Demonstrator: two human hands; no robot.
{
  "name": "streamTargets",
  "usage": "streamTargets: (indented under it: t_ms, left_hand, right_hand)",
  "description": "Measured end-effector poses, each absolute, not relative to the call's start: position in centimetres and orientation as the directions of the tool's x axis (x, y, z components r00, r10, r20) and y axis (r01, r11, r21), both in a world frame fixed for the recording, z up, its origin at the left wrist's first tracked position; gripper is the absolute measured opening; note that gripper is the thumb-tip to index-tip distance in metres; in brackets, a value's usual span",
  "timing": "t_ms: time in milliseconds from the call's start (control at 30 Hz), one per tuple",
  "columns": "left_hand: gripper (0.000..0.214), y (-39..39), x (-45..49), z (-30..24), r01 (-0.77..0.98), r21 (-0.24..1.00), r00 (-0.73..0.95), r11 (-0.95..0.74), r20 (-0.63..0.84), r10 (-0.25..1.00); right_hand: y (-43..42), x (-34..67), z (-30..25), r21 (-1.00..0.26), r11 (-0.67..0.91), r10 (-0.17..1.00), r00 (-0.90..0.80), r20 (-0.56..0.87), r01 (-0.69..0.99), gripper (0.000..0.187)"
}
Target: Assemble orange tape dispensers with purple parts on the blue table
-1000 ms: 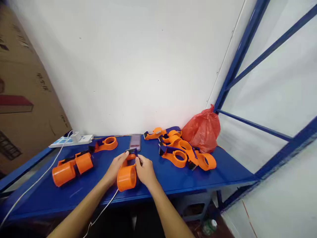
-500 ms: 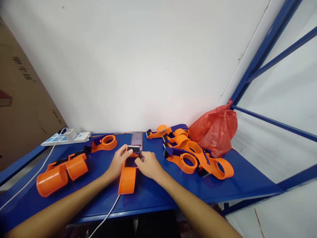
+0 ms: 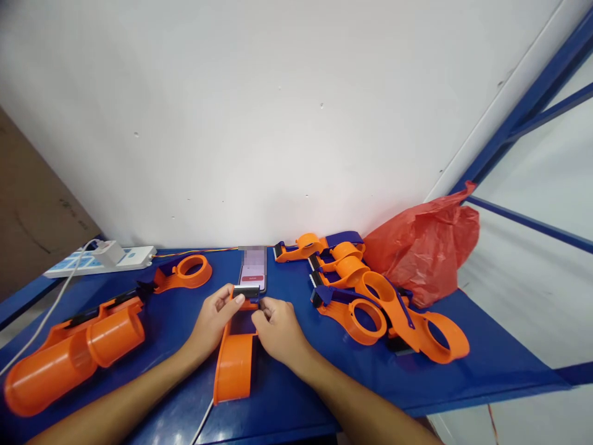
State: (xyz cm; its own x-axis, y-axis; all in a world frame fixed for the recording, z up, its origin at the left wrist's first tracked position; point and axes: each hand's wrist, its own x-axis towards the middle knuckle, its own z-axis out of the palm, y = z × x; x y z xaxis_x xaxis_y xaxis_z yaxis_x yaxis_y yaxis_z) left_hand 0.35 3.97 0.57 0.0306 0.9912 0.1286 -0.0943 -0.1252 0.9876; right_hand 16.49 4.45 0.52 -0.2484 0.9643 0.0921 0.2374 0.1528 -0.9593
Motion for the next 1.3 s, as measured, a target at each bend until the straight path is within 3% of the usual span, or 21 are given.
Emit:
streamTargets:
  t_ms: [567,767,1000,1167,1300]
  left_hand:
    - [0.044,4.1,0.4,1.3,-0.085,0.991,-0.005,-0.104,0.104,0.995]
    - [0.055,4.0,0.1,0.9,-0.311,0.950,0.108,0.027,0.007,0.994]
    - [0.060,4.0,-0.1,0.1,-0.447,0.878,0.003,0.169,-0.187,0.982]
    - [0.058,4.3,-1.9,1.8,-0.468,0.875,-0.014,0.121,-0.144,0.989]
    - [0.050,4.0,-2.4,2.6,-0.401,0.915,-0.024,0.034,-0.047,0.999]
  right_hand:
    - [4.8,16.6,1.0,-0.924,0.217,0.967,-0.201,0.159,0.314,0.020]
    - [4.5,17.5,1.5,-0.831,0.267,0.960,-0.213,0.183,0.488,0.028]
    - [4.0,18.3,1.4,-0.755,0.309,0.949,-0.232,0.211,0.579,0.031]
    - [5.6,19.7,0.5,-0.760,0.277,0.960,-0.132,0.248,0.587,0.028]
    - [7.3,20.5,-0.4,-0.706,0.224,0.958,-0.021,0.285,0.672,0.041]
